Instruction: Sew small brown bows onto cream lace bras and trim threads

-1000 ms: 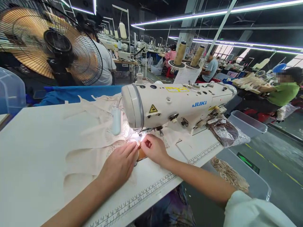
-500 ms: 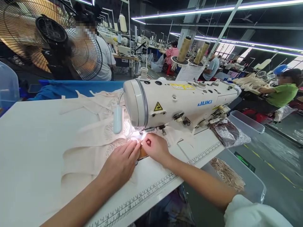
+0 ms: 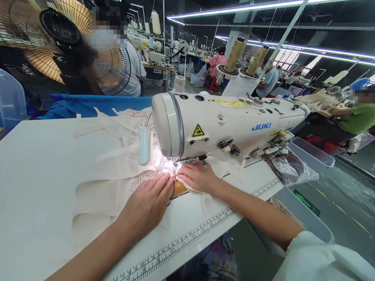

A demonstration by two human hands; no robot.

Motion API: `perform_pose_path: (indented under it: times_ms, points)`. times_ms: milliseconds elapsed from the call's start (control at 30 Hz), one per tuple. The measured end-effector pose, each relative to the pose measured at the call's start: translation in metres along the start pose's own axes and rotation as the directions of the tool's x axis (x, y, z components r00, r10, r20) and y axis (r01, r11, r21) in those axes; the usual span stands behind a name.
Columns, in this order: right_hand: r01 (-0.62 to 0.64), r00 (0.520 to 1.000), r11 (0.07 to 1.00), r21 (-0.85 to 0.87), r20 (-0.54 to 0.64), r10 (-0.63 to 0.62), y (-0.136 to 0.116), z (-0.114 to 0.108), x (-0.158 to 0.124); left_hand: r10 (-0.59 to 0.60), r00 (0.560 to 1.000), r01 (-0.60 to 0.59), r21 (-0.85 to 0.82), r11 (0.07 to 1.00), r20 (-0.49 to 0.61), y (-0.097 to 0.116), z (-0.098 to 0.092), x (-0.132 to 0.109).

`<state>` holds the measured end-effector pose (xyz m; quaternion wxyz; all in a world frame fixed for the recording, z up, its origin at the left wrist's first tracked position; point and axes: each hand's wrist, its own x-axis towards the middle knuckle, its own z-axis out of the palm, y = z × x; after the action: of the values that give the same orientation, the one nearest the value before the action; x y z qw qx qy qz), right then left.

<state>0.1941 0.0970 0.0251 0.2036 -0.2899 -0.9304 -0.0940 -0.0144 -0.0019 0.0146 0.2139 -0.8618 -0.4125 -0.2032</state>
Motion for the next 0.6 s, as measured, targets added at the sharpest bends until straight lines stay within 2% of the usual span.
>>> perform_pose_path:
  times_ms: [167,267,367,500,600]
  points:
    - [-0.002,0.998,0.997,-0.073,-0.055,-0.002,-0.002,0.005,-0.005,-0.027,0.998,0.026,-0.036,0.999,-0.049,0.001,-0.004,0.004]
    - [-0.020,0.996,0.991,-0.132,-0.086,0.009,-0.006,0.005,-0.006,-0.028,1.000,0.028,-0.067,0.997,-0.002,0.001,-0.007,0.008]
    - [0.005,1.000,0.990,-0.142,-0.018,-0.007,-0.008,0.003,-0.003,-0.034,0.998,0.039,-0.099,0.994,0.056,0.001,-0.008,0.009]
    - [0.092,0.990,0.986,-0.138,0.114,-0.076,-0.011,-0.004,0.006,-0.021,1.000,0.022,-0.068,0.997,0.008,0.000,-0.004,0.005]
    - [0.115,0.990,0.983,-0.144,0.099,-0.102,-0.015,-0.012,0.008,-0.031,0.999,0.033,-0.083,0.996,0.025,0.000,-0.003,0.002]
